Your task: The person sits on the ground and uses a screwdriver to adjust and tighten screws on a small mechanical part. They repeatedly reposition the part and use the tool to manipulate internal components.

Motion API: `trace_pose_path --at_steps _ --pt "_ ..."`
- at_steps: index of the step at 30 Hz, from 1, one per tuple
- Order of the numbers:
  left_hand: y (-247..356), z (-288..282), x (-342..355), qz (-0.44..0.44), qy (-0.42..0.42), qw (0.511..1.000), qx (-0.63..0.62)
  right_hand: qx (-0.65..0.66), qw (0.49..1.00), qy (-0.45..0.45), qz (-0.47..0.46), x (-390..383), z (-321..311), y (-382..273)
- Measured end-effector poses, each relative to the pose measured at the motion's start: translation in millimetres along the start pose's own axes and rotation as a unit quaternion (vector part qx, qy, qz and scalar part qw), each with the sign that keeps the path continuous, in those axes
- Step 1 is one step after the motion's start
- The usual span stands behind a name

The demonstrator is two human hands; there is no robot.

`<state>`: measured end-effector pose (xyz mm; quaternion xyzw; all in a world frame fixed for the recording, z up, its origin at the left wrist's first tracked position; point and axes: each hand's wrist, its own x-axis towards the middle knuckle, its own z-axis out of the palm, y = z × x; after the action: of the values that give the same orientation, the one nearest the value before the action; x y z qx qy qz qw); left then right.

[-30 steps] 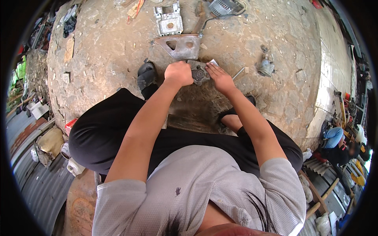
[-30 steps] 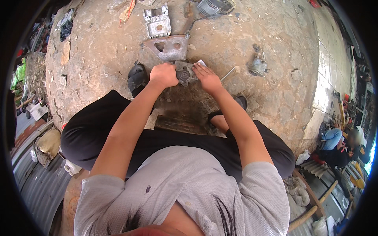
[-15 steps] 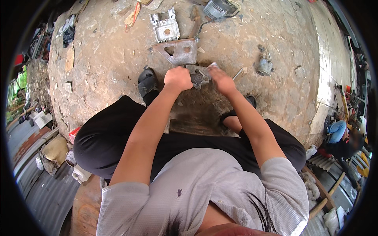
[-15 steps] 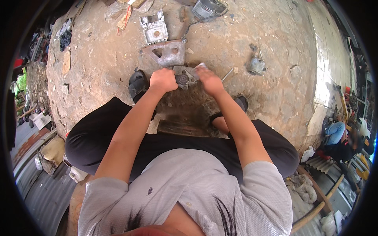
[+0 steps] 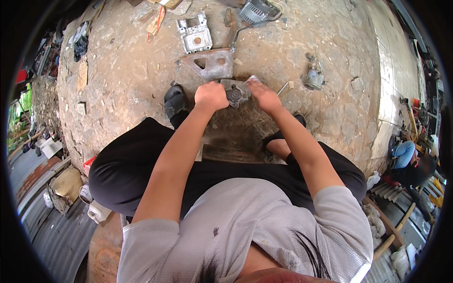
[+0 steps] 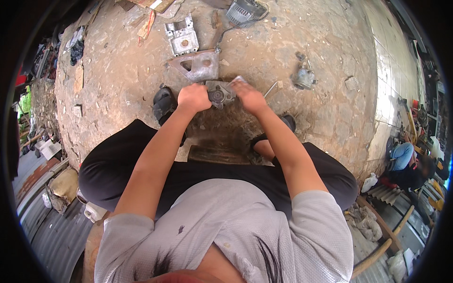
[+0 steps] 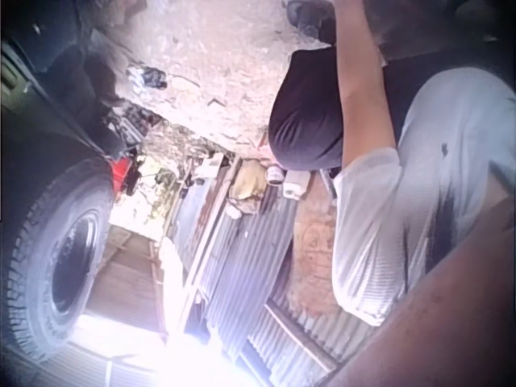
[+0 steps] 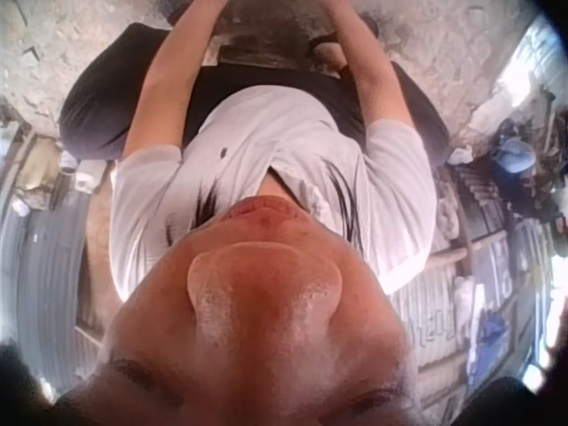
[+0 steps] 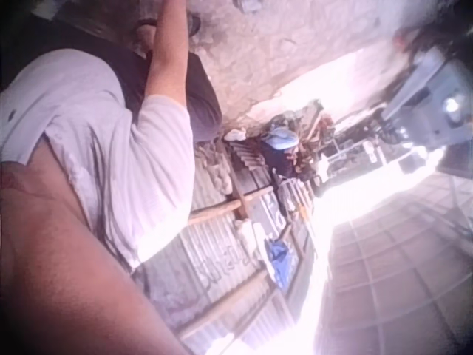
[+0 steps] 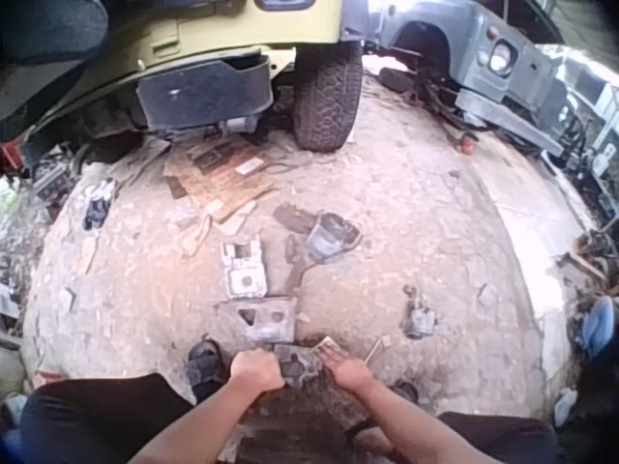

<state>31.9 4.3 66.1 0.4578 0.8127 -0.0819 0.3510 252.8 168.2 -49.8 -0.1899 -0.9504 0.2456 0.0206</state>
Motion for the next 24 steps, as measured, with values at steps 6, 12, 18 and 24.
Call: trace_pose_path --at_steps 6,12,18,24 --pt "0 -2 4 -0.006 -0.010 1.000 -0.006 -0.013 0.997 0.026 -0.075 2 -4 1" --pt "-3 2 0 -0.004 -0.007 1.000 -0.012 -0.005 1.000 -0.001 0.022 6 -4 -4" --pt "0 -4 0 -0.003 -0.015 1.000 -0.022 -0.008 0.990 -0.036 0.139 8 0 -3" --pt "-1 -2 2 -0.001 -0.006 1.000 -0.017 -0.098 0.981 -0.009 0.166 14 8 5"
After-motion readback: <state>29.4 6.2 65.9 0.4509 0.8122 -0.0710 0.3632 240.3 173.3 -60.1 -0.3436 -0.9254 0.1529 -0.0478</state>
